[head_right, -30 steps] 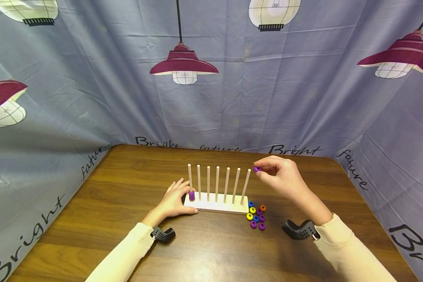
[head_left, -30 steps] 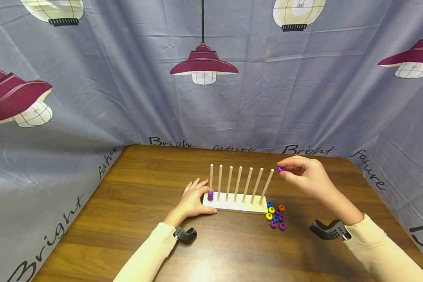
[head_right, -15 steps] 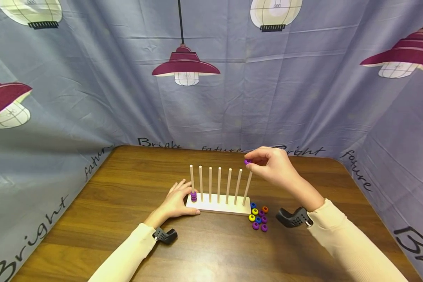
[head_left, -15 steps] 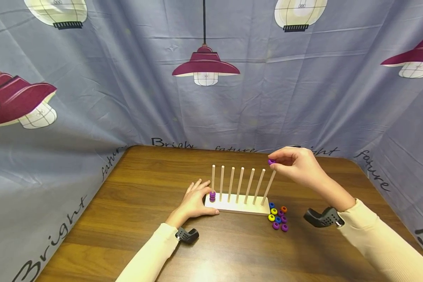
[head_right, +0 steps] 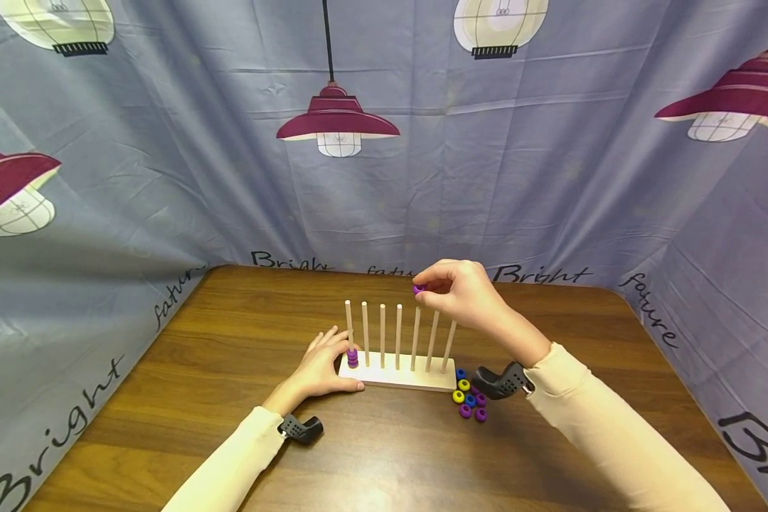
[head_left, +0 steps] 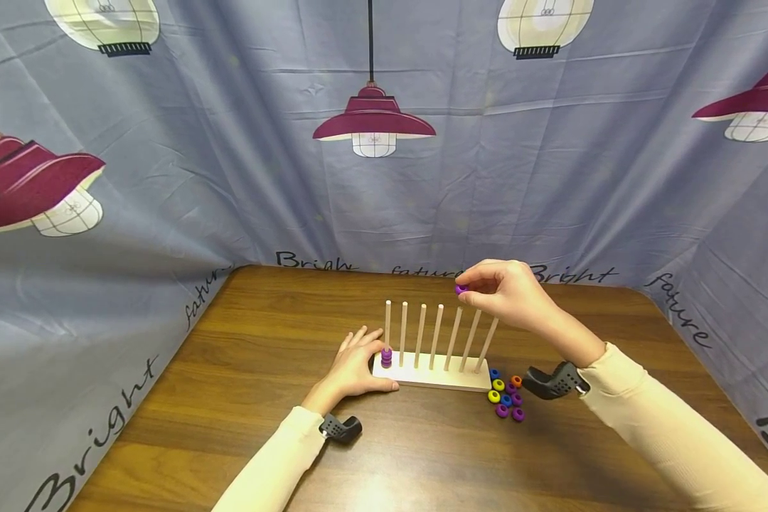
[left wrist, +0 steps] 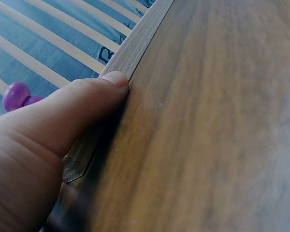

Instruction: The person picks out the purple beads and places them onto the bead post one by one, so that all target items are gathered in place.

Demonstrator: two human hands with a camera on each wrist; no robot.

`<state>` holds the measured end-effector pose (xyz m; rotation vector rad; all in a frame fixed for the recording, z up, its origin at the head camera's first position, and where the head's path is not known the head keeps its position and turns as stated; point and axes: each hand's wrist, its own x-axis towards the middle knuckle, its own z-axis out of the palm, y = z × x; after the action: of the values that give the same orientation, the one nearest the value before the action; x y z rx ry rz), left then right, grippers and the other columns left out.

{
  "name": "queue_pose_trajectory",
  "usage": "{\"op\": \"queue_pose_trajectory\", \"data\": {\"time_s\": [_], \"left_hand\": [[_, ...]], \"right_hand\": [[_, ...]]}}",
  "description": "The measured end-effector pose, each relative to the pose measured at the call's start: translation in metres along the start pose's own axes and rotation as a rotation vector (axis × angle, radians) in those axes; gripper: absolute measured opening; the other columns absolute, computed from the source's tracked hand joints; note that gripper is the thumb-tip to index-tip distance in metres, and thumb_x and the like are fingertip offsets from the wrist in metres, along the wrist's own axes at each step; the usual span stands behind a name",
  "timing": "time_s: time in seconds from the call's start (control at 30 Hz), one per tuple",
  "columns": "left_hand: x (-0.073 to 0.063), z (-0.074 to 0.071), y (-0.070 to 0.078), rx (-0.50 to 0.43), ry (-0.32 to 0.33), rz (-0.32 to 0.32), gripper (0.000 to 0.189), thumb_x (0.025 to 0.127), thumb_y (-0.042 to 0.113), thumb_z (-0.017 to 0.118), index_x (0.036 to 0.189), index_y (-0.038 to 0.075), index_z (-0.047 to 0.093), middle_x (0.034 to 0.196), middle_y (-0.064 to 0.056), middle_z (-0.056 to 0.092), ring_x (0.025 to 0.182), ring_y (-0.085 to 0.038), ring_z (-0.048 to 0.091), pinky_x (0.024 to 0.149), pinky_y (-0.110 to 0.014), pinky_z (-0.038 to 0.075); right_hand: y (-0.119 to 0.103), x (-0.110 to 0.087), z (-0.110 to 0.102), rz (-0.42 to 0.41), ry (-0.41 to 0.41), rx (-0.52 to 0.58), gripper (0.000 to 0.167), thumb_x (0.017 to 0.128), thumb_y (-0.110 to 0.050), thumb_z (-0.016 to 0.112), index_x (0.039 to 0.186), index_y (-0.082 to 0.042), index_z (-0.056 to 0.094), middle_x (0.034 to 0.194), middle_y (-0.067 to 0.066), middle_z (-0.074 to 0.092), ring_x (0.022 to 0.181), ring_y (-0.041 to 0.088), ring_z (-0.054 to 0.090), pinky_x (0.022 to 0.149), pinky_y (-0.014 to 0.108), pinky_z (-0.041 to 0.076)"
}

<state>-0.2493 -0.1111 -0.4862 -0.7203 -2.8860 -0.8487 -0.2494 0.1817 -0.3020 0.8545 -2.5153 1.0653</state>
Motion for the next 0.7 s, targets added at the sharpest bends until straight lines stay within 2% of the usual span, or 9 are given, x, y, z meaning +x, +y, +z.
{"op": "queue_pose_trajectory", "data": {"time_s": [0.23, 0.5, 0.7], "left_hand": [[0.000, 0.000, 0.000, 0.011, -0.013, -0.016, 0.067, 0.066, 0.051, 0.088, 0.119, 0.015, 0.070, 0.156, -0.013, 0.050, 0.153, -0.043, 0.032, 0.128, -0.061, 0.017], [0.000, 0.000, -0.001, 0.014, -0.008, -0.015, 0.070, 0.066, 0.052, 0.087, 0.121, 0.012, 0.069, 0.157, -0.013, 0.050, 0.153, -0.043, 0.032, 0.127, -0.061, 0.017], [0.000, 0.000, -0.001, -0.004, -0.013, -0.020, 0.072, 0.067, 0.052, 0.087, 0.124, 0.012, 0.068, 0.157, -0.013, 0.049, 0.153, -0.043, 0.031, 0.127, -0.062, 0.016]], "right_hand": [[-0.010, 0.013, 0.014, -0.003, -0.025, 0.040, 0.013, 0.083, -0.001, 0.078, 0.095, -0.004, 0.079, 0.093, 0.011, 0.078, 0.076, -0.002, 0.068, 0.068, 0.013, 0.057], [-0.017, 0.024, 0.026, -0.003, -0.067, 0.037, 0.013, 0.083, -0.003, 0.080, 0.096, -0.005, 0.079, 0.094, 0.009, 0.078, 0.079, 0.011, 0.072, 0.068, 0.017, 0.058], [-0.022, 0.030, 0.035, -0.031, -0.075, 0.065, 0.013, 0.082, -0.003, 0.080, 0.095, -0.004, 0.079, 0.094, 0.010, 0.078, 0.077, 0.010, 0.071, 0.067, 0.017, 0.058]]}}
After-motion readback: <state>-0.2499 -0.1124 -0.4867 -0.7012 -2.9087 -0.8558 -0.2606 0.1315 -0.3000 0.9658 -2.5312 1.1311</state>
